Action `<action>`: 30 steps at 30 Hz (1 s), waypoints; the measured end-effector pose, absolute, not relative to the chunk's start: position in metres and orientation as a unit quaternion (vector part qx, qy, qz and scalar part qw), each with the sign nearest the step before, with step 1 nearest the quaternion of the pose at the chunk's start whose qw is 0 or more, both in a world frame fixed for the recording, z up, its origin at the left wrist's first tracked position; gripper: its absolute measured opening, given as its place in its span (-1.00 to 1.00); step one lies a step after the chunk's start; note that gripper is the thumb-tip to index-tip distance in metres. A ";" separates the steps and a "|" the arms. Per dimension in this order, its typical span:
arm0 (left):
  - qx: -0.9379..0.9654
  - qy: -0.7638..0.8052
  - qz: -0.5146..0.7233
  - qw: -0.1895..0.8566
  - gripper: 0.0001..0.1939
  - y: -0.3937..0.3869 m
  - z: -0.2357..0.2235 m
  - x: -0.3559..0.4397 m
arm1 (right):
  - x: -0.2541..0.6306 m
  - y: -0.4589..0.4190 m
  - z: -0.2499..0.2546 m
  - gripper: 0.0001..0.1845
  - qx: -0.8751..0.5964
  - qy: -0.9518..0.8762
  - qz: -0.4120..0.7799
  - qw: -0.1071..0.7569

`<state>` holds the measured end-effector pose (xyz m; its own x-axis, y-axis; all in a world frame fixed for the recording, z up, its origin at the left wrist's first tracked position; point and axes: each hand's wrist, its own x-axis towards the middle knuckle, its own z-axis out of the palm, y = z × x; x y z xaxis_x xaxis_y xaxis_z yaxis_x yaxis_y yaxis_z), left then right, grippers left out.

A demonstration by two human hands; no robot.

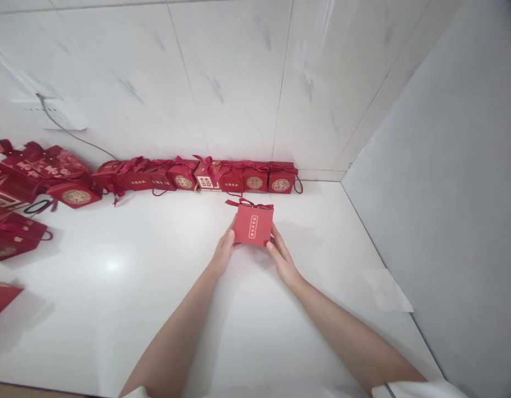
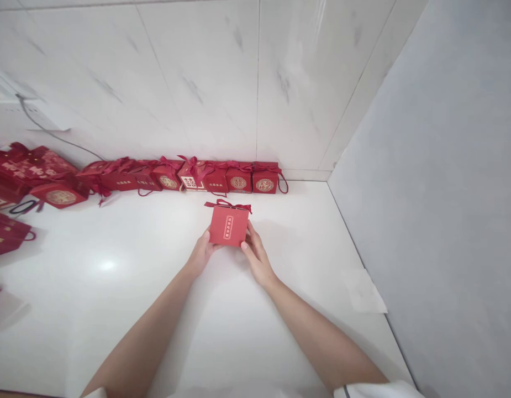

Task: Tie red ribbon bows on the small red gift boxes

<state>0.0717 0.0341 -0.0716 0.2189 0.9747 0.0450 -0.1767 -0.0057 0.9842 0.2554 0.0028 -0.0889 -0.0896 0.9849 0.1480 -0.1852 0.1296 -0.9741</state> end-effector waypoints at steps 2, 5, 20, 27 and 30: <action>0.503 0.406 0.489 0.586 -0.34 0.037 -0.076 0.069 | 0.256 0.004 -0.093 -0.26 -0.397 -0.518 0.516 0.555; 0.499 0.452 0.499 0.546 -0.36 0.040 -0.081 0.065 | 0.256 0.005 -0.098 -0.24 -0.406 -0.532 0.482 0.566; 0.443 0.399 0.507 0.622 -0.03 0.024 -0.068 0.080 | 0.259 -0.012 -0.079 -0.18 -0.344 -0.668 0.361 0.552; 0.321 0.285 0.354 0.831 -0.09 0.022 -0.064 0.077 | 0.259 -0.006 -0.082 -0.26 -0.374 -0.671 0.307 0.562; 0.324 0.302 0.298 0.845 0.00 0.026 -0.069 0.073 | 0.260 -0.004 -0.086 -0.27 -0.368 -0.647 0.322 0.585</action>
